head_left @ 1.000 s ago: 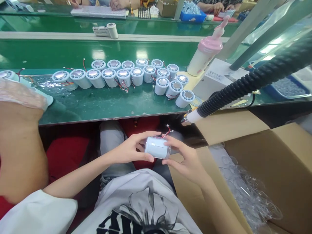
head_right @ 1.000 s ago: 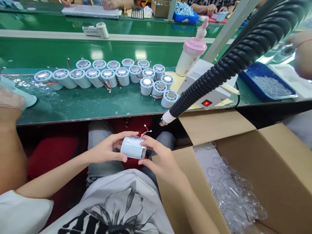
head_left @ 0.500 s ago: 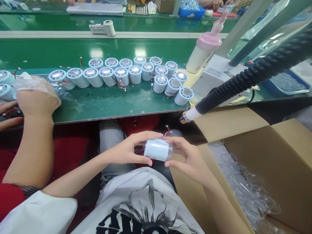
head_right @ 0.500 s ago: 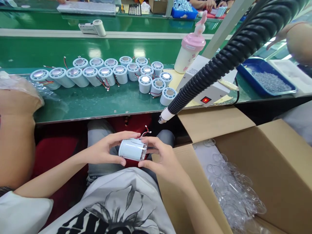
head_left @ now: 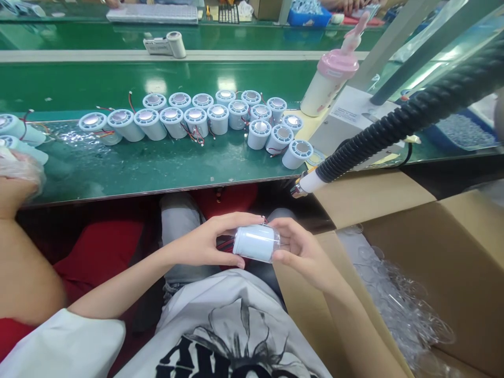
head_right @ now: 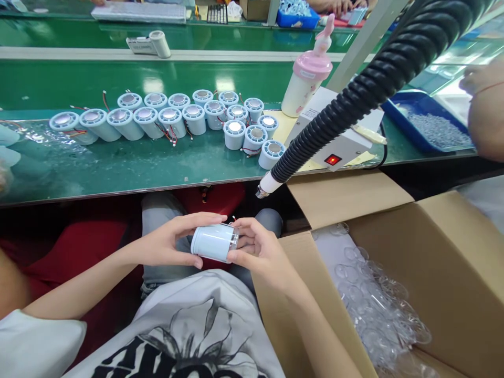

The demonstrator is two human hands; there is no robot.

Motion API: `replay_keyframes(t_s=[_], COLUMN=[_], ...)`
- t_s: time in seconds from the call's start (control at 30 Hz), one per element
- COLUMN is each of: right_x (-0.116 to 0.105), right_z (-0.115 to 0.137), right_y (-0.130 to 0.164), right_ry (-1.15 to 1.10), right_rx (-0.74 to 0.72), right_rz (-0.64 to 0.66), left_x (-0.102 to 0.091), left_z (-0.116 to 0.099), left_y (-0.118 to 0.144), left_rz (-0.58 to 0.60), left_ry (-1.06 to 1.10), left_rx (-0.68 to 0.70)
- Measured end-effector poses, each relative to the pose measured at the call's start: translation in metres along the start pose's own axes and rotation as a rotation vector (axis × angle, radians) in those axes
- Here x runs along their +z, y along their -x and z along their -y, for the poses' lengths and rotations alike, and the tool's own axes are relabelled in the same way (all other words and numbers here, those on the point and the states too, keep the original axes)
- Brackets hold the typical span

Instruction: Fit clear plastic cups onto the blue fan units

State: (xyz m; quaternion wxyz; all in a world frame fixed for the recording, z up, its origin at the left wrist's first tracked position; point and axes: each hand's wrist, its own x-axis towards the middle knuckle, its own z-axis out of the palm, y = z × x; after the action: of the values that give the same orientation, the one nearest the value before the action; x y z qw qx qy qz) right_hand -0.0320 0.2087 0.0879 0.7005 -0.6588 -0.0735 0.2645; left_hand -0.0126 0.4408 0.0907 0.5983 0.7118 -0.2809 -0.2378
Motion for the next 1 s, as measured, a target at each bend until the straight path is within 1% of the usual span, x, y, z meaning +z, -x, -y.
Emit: replay_keyframes(t_s=[0.13, 0.3, 0.47, 0.6, 0.7, 0.83, 1.0], right_x=[0.003, 0.006, 0.007, 0.01, 0.013, 0.016, 0.019], right_z=[0.0, -0.004, -0.009, -0.01, -0.01, -0.009, -0.001], right_y=[-0.003, -0.006, -0.008, -0.01, -0.011, -0.013, -0.013], right_ry=[-0.087, -0.235, -0.252, -0.314, -0.375, -0.452, -0.521], right_rx=[0.066, 0.139, 0.205, 0.25, 0.32, 0.453, 0.614], right_rz=[-0.015, 0.007, 0.021, 0.025, 0.037, 0.104, 0.136], left_x=[0.0, -0.001, -0.001, -0.001, -0.001, -0.002, -0.001], left_z=[-0.002, -0.001, -0.001, 0.0, 0.001, 0.004, 0.007], left_y=[0.001, 0.002, 0.002, 0.002, 0.003, 0.002, 0.001], left_rz=[0.004, 0.012, 0.019, 0.026, 0.029, 0.03, 0.011], left_ry=[-0.002, -0.005, -0.001, -0.004, -0.007, -0.038, -0.061], left_rx=[-0.001, 0.017, 0.026, 0.027, 0.048, 0.105, 0.146])
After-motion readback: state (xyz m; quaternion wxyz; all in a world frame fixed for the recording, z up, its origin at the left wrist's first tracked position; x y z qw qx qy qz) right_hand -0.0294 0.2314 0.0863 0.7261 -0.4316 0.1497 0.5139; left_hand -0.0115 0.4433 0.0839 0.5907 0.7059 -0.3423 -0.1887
